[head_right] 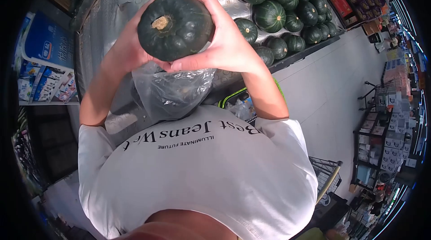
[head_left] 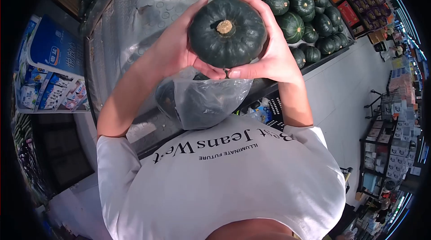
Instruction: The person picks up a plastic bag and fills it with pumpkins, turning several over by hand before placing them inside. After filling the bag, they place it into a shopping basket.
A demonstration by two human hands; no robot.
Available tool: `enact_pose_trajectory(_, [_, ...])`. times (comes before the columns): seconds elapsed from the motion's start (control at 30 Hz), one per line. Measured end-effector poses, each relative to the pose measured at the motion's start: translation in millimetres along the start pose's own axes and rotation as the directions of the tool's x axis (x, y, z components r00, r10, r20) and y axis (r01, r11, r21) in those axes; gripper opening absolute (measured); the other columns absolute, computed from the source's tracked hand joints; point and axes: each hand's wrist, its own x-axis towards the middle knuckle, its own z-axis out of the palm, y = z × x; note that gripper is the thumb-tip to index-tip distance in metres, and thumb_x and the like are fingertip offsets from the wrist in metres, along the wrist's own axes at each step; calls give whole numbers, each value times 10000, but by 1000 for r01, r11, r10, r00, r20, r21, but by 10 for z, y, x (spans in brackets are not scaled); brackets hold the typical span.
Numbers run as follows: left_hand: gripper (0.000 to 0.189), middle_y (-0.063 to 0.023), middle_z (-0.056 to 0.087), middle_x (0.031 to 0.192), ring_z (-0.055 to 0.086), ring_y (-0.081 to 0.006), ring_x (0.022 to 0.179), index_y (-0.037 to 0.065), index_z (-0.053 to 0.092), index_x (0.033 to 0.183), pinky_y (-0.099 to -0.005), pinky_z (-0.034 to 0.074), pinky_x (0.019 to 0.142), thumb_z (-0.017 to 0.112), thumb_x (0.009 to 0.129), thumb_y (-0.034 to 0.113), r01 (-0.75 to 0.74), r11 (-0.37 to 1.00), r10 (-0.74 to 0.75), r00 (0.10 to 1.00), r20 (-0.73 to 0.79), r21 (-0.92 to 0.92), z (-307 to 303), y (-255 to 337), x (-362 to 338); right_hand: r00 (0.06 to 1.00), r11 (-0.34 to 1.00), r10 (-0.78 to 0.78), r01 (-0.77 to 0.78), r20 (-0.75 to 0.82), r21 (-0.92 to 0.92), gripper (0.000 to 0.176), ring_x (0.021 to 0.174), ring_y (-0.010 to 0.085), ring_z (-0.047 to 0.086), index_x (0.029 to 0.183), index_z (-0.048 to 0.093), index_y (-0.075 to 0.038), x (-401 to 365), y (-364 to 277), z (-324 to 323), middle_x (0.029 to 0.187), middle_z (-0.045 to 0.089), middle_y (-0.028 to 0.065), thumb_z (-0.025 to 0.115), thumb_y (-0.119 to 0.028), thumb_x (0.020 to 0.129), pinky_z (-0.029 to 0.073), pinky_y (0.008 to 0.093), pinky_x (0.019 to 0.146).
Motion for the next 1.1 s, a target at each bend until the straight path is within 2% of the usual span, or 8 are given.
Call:
enact_pose_trajectory(0.2, [775,-104,631,805,630,-151,680,-3,383,1336,-242,483,662,279,921,643,-34,829,34,999,10,558,-49,-7,-239,842,702,515,-521,159,486,844,1181,230,483,1388,289,18,-143,68,-126,1278,481,138,713,-167,682,380,321,1006])
enact_pose_trajectory(0.37, [680,-27,531,585,531,-119,570,53,320,1382,-281,413,591,514,899,489,-317,571,128,946,299,757,-188,-68,-436,802,756,565,-598,196,266,797,1164,216,485,1335,393,11,-271,275,-139,1248,517,134,727,-223,650,351,332,1022])
enact_pose_trajectory(0.47, [540,-16,463,547,465,-143,495,65,519,1174,-296,355,509,647,814,446,-469,326,312,873,375,821,-151,-96,-431,811,803,551,-579,195,139,759,1135,211,504,1312,421,9,-164,222,-71,1220,541,123,734,-208,655,362,331,1006])
enact_pose_trajectory(0.53, [393,-17,444,535,433,-189,430,73,598,968,-311,307,434,734,747,369,-653,41,602,620,503,756,-154,-187,-369,842,860,480,-507,247,55,690,1065,196,545,1282,453,-4,-78,173,1,1154,582,96,759,-191,692,419,313,939])
enact_pose_trajectory(0.63, [314,-11,440,537,454,-178,445,64,589,752,-285,318,429,757,715,326,-685,-249,676,384,629,685,26,-179,-390,822,888,443,-457,359,-50,700,1027,193,567,1268,461,-8,93,55,125,1124,593,115,775,-237,686,449,295,882])
enact_pose_trajectory(0.83, [426,10,392,505,370,-138,420,38,513,634,-269,259,408,656,831,388,-660,-300,573,453,683,689,133,-102,-844,773,970,228,-125,592,-210,730,1072,328,558,1257,478,-13,252,63,331,1144,579,209,729,-401,691,432,352,911])
enact_pose_trajectory(0.9, [475,4,359,468,334,-135,391,44,486,587,-273,239,405,584,895,393,-684,-427,714,146,685,591,123,-310,-843,751,979,192,-104,632,-175,686,1064,335,559,1245,492,-7,261,145,486,1136,582,213,712,-389,720,435,364,900])
enact_pose_trajectory(1.1, [494,-24,361,449,327,-164,374,48,470,568,-290,273,407,539,933,374,-704,-275,718,303,627,655,62,-284,-1075,759,992,92,-17,645,-122,596,1015,356,565,1215,525,-2,241,284,659,1051,603,216,695,-324,743,438,388,886])
